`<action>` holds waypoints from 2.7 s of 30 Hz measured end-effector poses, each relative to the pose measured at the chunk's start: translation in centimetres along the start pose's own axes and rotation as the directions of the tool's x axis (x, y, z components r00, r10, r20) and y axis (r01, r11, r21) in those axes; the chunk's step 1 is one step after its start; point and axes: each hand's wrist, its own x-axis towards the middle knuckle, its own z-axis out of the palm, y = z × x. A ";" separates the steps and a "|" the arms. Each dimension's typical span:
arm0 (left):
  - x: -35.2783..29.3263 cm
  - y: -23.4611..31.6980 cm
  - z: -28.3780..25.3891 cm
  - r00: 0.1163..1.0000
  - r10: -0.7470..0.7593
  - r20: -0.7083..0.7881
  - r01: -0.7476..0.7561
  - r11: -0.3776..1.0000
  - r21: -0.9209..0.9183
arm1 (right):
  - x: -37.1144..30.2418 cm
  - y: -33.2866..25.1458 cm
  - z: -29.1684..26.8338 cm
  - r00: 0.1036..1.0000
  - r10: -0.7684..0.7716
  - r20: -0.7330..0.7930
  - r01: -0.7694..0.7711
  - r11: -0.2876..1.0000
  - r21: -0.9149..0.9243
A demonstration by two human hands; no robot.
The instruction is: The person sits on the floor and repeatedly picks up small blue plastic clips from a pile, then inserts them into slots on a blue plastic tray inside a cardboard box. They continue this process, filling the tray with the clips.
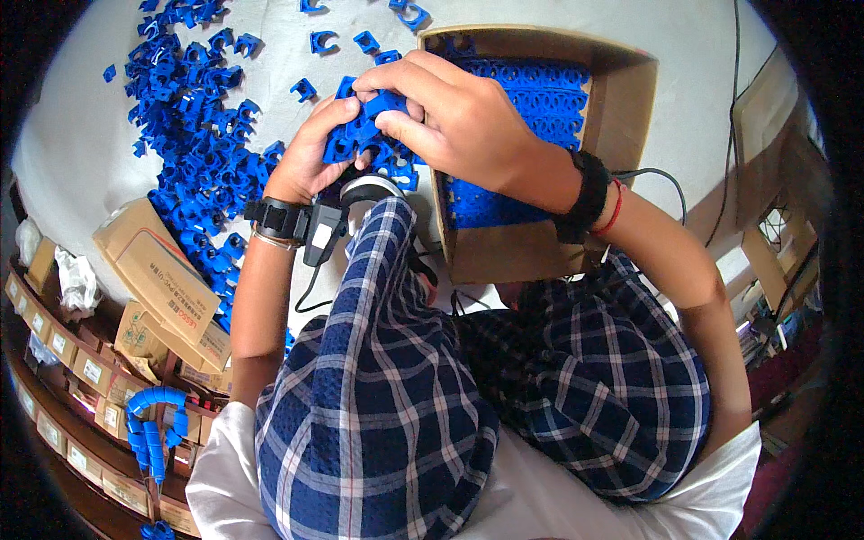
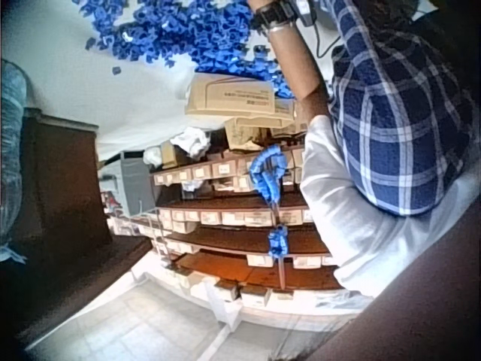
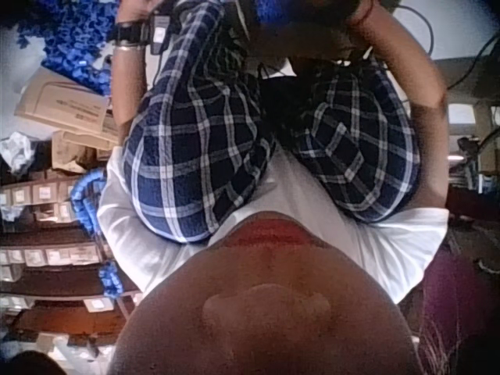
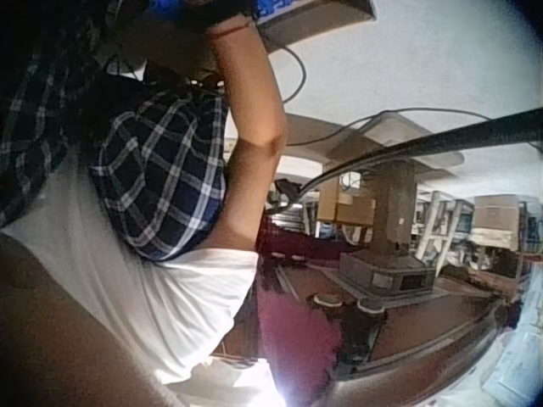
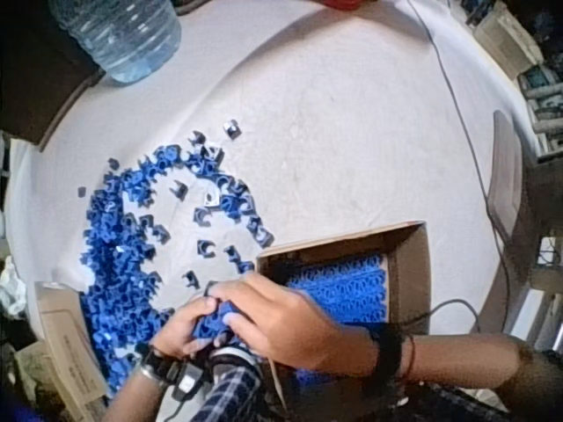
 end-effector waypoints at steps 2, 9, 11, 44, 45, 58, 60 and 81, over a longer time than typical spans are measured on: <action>-0.2 0.2 0.2 0.998 -0.010 0.061 0.009 1.000 0.018 | 0.0 0.0 -0.2 1.000 0.001 0.005 -0.001 1.000 0.013; -0.1 0.6 0.0 0.991 0.061 0.115 -0.056 0.997 -0.046 | 0.1 -0.1 -0.5 0.995 -0.024 -0.096 0.019 0.999 -0.051; -0.1 0.7 -0.3 0.989 0.116 0.093 -0.112 0.993 -0.042 | 0.2 0.2 -1.1 0.987 0.029 -0.158 -0.035 0.999 -0.037; 1.0 -0.5 -0.8 0.993 0.114 -0.033 -0.116 0.992 -0.056 | -3.8 5.3 -4.7 0.948 0.275 -0.161 -0.310 0.681 -0.663; 1.0 -0.5 -0.8 0.993 0.110 -0.039 -0.112 0.992 -0.056 | -3.7 5.6 -4.7 0.949 0.274 -0.156 -0.303 0.662 -0.685; 1.0 -0.7 -1.1 0.995 0.100 -0.031 -0.101 0.994 -0.048 | -3.0 7.8 -4.3 0.900 0.419 -0.123 -0.382 0.620 -0.686; 1.1 -0.6 -1.1 0.995 0.095 -0.017 -0.096 0.994 -0.052 | -2.9 8.1 -4.1 0.898 0.418 -0.139 -0.397 0.634 -0.664; -0.5 0.7 2.9 0.992 0.114 0.046 -0.117 0.991 0.059 | -2.2 -0.7 -1.4 0.986 0.059 -0.158 -0.096 0.966 -0.238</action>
